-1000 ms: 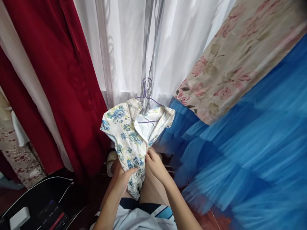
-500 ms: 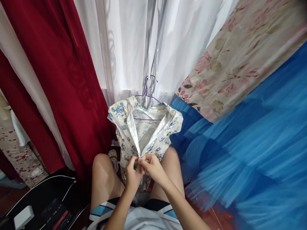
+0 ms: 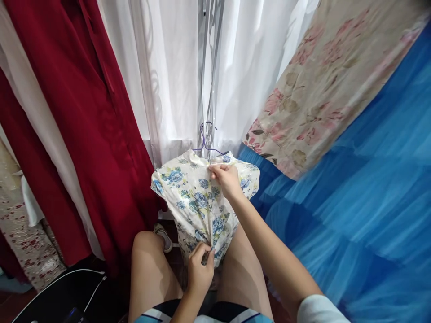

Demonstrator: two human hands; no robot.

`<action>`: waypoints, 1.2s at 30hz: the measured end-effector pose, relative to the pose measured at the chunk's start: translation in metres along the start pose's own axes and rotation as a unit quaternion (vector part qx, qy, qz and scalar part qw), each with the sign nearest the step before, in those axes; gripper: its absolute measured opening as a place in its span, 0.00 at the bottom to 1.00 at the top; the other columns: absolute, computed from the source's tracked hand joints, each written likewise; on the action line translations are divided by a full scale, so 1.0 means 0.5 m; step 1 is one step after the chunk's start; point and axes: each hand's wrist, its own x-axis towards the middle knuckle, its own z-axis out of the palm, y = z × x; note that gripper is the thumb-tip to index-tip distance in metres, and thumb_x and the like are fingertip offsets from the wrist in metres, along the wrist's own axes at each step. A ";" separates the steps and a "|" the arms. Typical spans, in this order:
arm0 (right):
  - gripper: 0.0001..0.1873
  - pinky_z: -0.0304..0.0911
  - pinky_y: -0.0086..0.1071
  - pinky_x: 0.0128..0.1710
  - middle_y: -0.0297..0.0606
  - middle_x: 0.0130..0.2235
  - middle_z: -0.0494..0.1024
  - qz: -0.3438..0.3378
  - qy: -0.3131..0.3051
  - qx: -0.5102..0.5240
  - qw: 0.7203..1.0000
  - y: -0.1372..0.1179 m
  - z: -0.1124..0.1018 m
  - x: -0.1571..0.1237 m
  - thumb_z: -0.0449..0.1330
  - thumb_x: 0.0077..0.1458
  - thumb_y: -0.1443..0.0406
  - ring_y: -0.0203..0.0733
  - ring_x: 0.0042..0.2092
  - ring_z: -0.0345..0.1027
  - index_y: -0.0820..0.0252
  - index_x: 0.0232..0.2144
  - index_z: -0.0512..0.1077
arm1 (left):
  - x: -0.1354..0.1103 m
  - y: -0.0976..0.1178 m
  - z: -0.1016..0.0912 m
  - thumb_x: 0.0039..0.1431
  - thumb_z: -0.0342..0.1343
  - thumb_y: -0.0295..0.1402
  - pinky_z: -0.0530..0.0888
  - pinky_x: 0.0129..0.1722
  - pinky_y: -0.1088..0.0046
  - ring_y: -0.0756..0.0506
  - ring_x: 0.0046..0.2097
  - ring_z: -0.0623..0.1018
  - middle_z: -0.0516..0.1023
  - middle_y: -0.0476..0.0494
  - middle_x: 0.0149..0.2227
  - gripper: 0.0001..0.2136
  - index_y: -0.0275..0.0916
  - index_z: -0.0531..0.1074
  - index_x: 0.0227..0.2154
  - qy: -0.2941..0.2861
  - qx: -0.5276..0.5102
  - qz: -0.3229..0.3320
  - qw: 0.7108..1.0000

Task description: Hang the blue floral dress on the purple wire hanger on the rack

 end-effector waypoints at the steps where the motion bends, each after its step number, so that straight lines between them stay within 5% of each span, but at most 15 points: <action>1: 0.14 0.44 0.28 0.17 0.31 0.15 0.66 -0.014 0.010 -0.001 1.000 -0.004 0.007 0.015 0.63 0.45 0.60 0.30 0.18 0.48 0.61 0.15 0.68 | -0.005 -0.006 0.005 0.61 0.52 0.38 0.68 0.36 0.64 0.41 0.33 0.73 0.71 0.43 0.28 0.11 0.43 0.65 0.23 0.003 -0.001 -0.003 1.000; 5: 0.11 0.48 0.27 0.18 0.31 0.15 0.68 -0.033 0.011 0.004 0.999 0.000 0.023 0.014 0.63 0.47 0.59 0.30 0.18 0.52 0.62 0.22 0.72 | 0.006 -0.021 -0.008 0.62 0.53 0.39 0.69 0.37 0.64 0.41 0.34 0.74 0.72 0.43 0.28 0.11 0.43 0.67 0.24 -0.004 -0.001 -0.006 1.000; 8: 0.13 0.50 0.27 0.19 0.30 0.16 0.70 -0.040 -0.018 -0.018 0.999 0.009 0.021 -0.021 0.63 0.49 0.57 0.32 0.18 0.56 0.63 0.28 0.74 | 0.069 0.006 -0.060 0.61 0.56 0.38 0.70 0.44 0.65 0.41 0.40 0.76 0.75 0.43 0.34 0.08 0.41 0.71 0.28 -0.005 -0.024 0.047 0.999; 12: 0.13 0.52 0.27 0.21 0.30 0.15 0.69 -0.040 -0.044 -0.023 0.998 0.009 0.013 -0.055 0.63 0.51 0.58 0.32 0.18 0.58 0.63 0.28 0.72 | 0.218 0.112 -0.149 0.64 0.53 0.37 0.71 0.45 0.68 0.44 0.41 0.76 0.77 0.42 0.40 0.10 0.41 0.73 0.45 0.092 -0.037 0.125 0.987; 15: 0.12 0.52 0.27 0.21 0.29 0.15 0.69 -0.032 -0.050 -0.010 0.998 -0.002 0.007 -0.061 0.63 0.51 0.58 0.32 0.18 0.59 0.62 0.26 0.70 | 0.329 0.208 -0.190 0.67 0.49 0.35 0.71 0.44 0.70 0.47 0.38 0.75 0.75 0.45 0.36 0.18 0.43 0.65 0.59 0.073 -0.009 0.230 0.970; 19: 0.12 0.48 0.26 0.19 0.28 0.16 0.68 -0.018 -0.085 0.017 0.996 -0.015 -0.004 -0.055 0.64 0.50 0.58 0.30 0.18 0.56 0.61 0.26 0.70 | 0.412 0.272 -0.190 0.67 0.49 0.35 0.69 0.42 0.70 0.47 0.39 0.73 0.74 0.44 0.38 0.10 0.40 0.73 0.44 0.016 0.078 0.325 0.942; 23: 0.13 0.40 0.26 0.17 0.26 0.15 0.64 0.022 -0.112 0.059 0.992 0.002 -0.010 -0.039 0.65 0.48 0.57 0.28 0.17 0.48 0.61 0.25 0.70 | 0.418 0.278 -0.168 0.67 0.50 0.35 0.69 0.41 0.71 0.47 0.37 0.73 0.73 0.45 0.33 0.09 0.38 0.70 0.33 0.032 0.100 0.346 0.932; 27: 0.14 0.39 0.26 0.18 0.23 0.14 0.59 0.006 -0.108 0.043 0.993 0.050 -0.020 -0.033 0.66 0.46 0.58 0.27 0.17 0.45 0.61 0.24 0.69 | 0.424 0.289 -0.195 0.67 0.50 0.35 0.69 0.39 0.74 0.48 0.36 0.73 0.73 0.47 0.32 0.08 0.38 0.69 0.34 0.118 0.029 0.322 0.939; 32: 0.13 0.36 0.27 0.19 0.22 0.15 0.56 0.026 -0.106 -0.005 0.994 0.090 -0.056 -0.063 0.64 0.48 0.57 0.27 0.18 0.41 0.62 0.26 0.70 | 0.509 0.224 -0.314 0.65 0.53 0.36 0.68 0.42 0.75 0.49 0.38 0.72 0.72 0.47 0.33 0.08 0.36 0.69 0.34 0.292 -0.001 0.250 0.923; 34: 0.13 0.37 0.27 0.19 0.22 0.15 0.56 0.032 -0.101 -0.014 0.994 0.089 -0.061 -0.081 0.64 0.48 0.57 0.27 0.18 0.41 0.62 0.26 0.70 | 0.542 0.161 -0.347 0.62 0.54 0.33 0.67 0.41 0.76 0.50 0.36 0.70 0.71 0.48 0.32 0.06 0.36 0.69 0.31 0.343 -0.033 0.144 0.927; 36: 0.14 0.38 0.26 0.19 0.22 0.15 0.55 0.032 -0.114 -0.025 0.993 0.086 -0.060 -0.099 0.63 0.49 0.56 0.28 0.18 0.42 0.61 0.25 0.69 | 0.552 0.095 -0.350 0.61 0.52 0.31 0.67 0.37 0.77 0.52 0.32 0.69 0.68 0.51 0.28 0.06 0.36 0.66 0.29 0.345 -0.153 -0.043 0.925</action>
